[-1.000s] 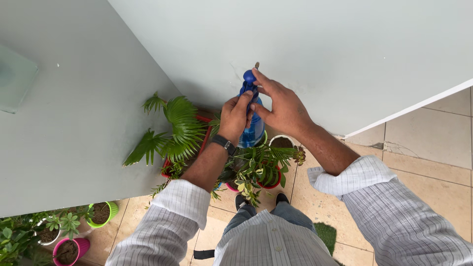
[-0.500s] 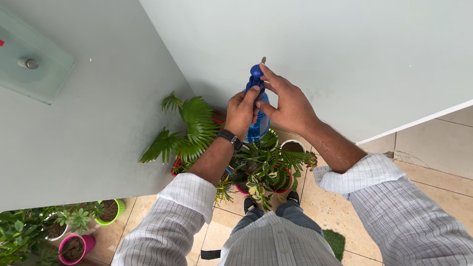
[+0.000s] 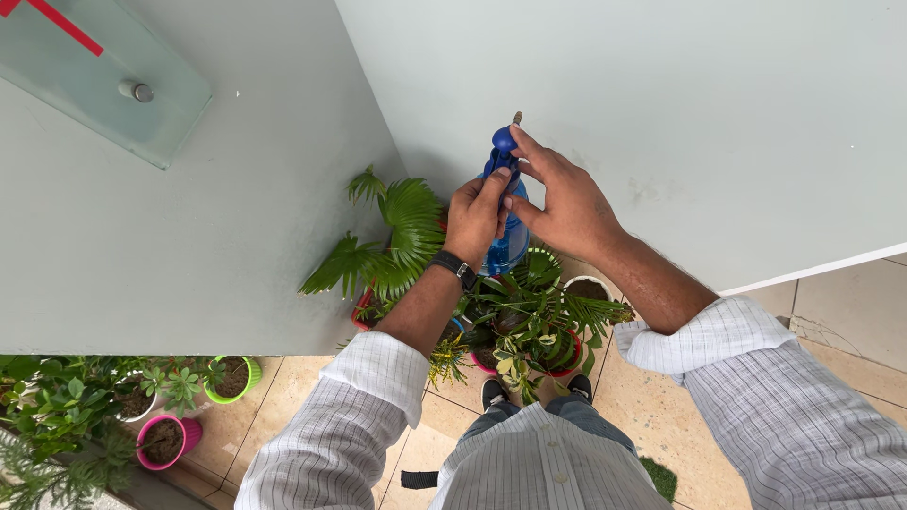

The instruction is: The person assembles a blue handheld garden sprayer by screwing the pump head onto the bottle and tightening the nozzle. They then repeatedly pump the handle to pressurize the device while standing among potted plants.

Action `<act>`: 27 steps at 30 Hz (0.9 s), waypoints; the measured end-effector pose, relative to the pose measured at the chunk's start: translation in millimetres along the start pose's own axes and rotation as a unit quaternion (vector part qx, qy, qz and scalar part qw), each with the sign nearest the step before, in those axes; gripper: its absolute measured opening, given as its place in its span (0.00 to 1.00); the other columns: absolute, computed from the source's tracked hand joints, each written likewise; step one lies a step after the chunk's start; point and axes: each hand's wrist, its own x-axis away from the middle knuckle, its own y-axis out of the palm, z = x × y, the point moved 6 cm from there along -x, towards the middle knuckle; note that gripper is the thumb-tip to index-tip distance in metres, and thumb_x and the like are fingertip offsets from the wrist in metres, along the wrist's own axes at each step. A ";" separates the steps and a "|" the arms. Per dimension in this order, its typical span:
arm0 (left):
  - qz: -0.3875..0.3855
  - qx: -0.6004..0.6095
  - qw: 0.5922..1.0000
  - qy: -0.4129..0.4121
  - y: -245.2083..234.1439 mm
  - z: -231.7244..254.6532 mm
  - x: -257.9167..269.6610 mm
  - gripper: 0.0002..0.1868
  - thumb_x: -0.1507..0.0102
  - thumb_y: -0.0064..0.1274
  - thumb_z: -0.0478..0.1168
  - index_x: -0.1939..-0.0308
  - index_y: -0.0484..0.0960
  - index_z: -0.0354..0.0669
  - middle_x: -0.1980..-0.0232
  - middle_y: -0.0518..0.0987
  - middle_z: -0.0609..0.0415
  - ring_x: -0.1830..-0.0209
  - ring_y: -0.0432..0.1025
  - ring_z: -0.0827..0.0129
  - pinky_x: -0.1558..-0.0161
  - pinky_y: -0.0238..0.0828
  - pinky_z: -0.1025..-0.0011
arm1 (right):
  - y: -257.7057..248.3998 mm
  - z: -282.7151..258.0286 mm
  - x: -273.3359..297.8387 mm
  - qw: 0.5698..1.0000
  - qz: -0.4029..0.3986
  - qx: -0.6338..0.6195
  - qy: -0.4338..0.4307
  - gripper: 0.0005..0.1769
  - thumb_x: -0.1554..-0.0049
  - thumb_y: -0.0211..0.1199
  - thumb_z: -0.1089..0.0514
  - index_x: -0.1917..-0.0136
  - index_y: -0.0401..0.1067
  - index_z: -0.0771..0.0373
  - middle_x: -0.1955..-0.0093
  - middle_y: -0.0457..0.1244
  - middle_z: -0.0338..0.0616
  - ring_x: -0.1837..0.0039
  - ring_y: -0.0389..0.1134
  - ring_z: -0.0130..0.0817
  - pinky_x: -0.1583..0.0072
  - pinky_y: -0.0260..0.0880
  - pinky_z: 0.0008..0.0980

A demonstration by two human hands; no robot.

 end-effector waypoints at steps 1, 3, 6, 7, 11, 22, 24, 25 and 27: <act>0.002 0.001 1.000 -0.001 -1.7 0.3 -0.2 0.21 0.34 0.52 0.55 0.67 0.78 0.39 0.78 0.71 0.61 0.83 0.63 0.79 0.80 0.61 0.76 | 0.9 -1.8 -1.1 1.000 -0.001 0.001 -0.002 0.51 0.44 0.69 0.59 0.17 0.42 0.53 0.26 0.59 0.51 0.26 0.65 0.42 0.40 0.74 0.39; 0.008 -0.005 1.000 0.002 -5.5 1.3 0.6 0.22 0.34 0.52 0.55 0.67 0.78 0.39 0.78 0.71 0.61 0.83 0.63 0.79 0.80 0.61 0.76 | 3.4 -4.3 -2.5 1.000 -0.002 0.003 -0.007 0.50 0.44 0.68 0.58 0.17 0.42 0.53 0.26 0.59 0.51 0.26 0.64 0.41 0.42 0.75 0.38; 0.020 -0.017 1.000 0.000 -12.4 3.6 2.6 0.21 0.35 0.52 0.56 0.67 0.78 0.40 0.79 0.71 0.61 0.83 0.63 0.79 0.80 0.62 0.76 | 7.1 -8.8 -5.2 0.999 0.001 0.017 -0.029 0.50 0.43 0.69 0.58 0.17 0.43 0.53 0.27 0.59 0.52 0.27 0.64 0.42 0.36 0.72 0.39; 0.024 -0.021 0.999 -0.003 -14.5 3.4 4.1 0.21 0.35 0.52 0.56 0.67 0.79 0.41 0.79 0.71 0.61 0.83 0.63 0.79 0.80 0.62 0.76 | 9.0 -9.2 -5.9 1.000 -0.002 0.011 -0.028 0.50 0.43 0.69 0.58 0.17 0.43 0.53 0.26 0.59 0.52 0.26 0.64 0.42 0.36 0.72 0.39; 0.031 -0.004 1.000 0.002 -26.7 8.1 7.9 0.21 0.35 0.52 0.56 0.68 0.78 0.41 0.79 0.71 0.61 0.84 0.63 0.78 0.80 0.61 0.76 | 17.2 -14.2 -10.9 1.000 -0.013 0.008 -0.027 0.50 0.43 0.69 0.58 0.17 0.43 0.53 0.26 0.59 0.51 0.26 0.63 0.42 0.34 0.70 0.41; 0.102 0.000 0.994 0.029 -76.2 17.2 31.7 0.22 0.34 0.52 0.55 0.73 0.75 0.42 0.80 0.71 0.60 0.84 0.63 0.77 0.80 0.60 0.75 | 55.2 -42.8 -25.9 0.996 -0.039 -0.013 -0.081 0.50 0.44 0.69 0.59 0.17 0.44 0.53 0.26 0.60 0.49 0.26 0.65 0.41 0.31 0.68 0.41; 0.110 0.003 0.993 0.028 -86.5 17.9 37.7 0.21 0.34 0.52 0.55 0.72 0.75 0.43 0.80 0.70 0.61 0.84 0.63 0.78 0.80 0.60 0.75 | 61.9 -49.2 -28.2 0.994 -0.045 -0.020 -0.097 0.50 0.44 0.68 0.60 0.17 0.44 0.53 0.26 0.59 0.49 0.26 0.65 0.41 0.31 0.68 0.41; 0.114 0.005 0.993 0.028 -91.2 18.5 39.9 0.21 0.34 0.52 0.55 0.72 0.75 0.44 0.80 0.70 0.61 0.84 0.63 0.78 0.80 0.60 0.75 | 65.1 -52.3 -29.5 0.993 -0.047 -0.020 -0.102 0.50 0.44 0.68 0.61 0.17 0.44 0.53 0.26 0.59 0.50 0.27 0.65 0.42 0.31 0.68 0.41; 0.129 0.008 0.991 0.033 -100.1 19.4 43.7 0.21 0.34 0.52 0.55 0.73 0.75 0.43 0.80 0.70 0.61 0.84 0.63 0.77 0.80 0.60 0.75 | 71.9 -59.3 -31.4 0.992 -0.052 -0.022 -0.112 0.50 0.44 0.68 0.61 0.17 0.44 0.52 0.27 0.59 0.50 0.27 0.65 0.42 0.31 0.68 0.41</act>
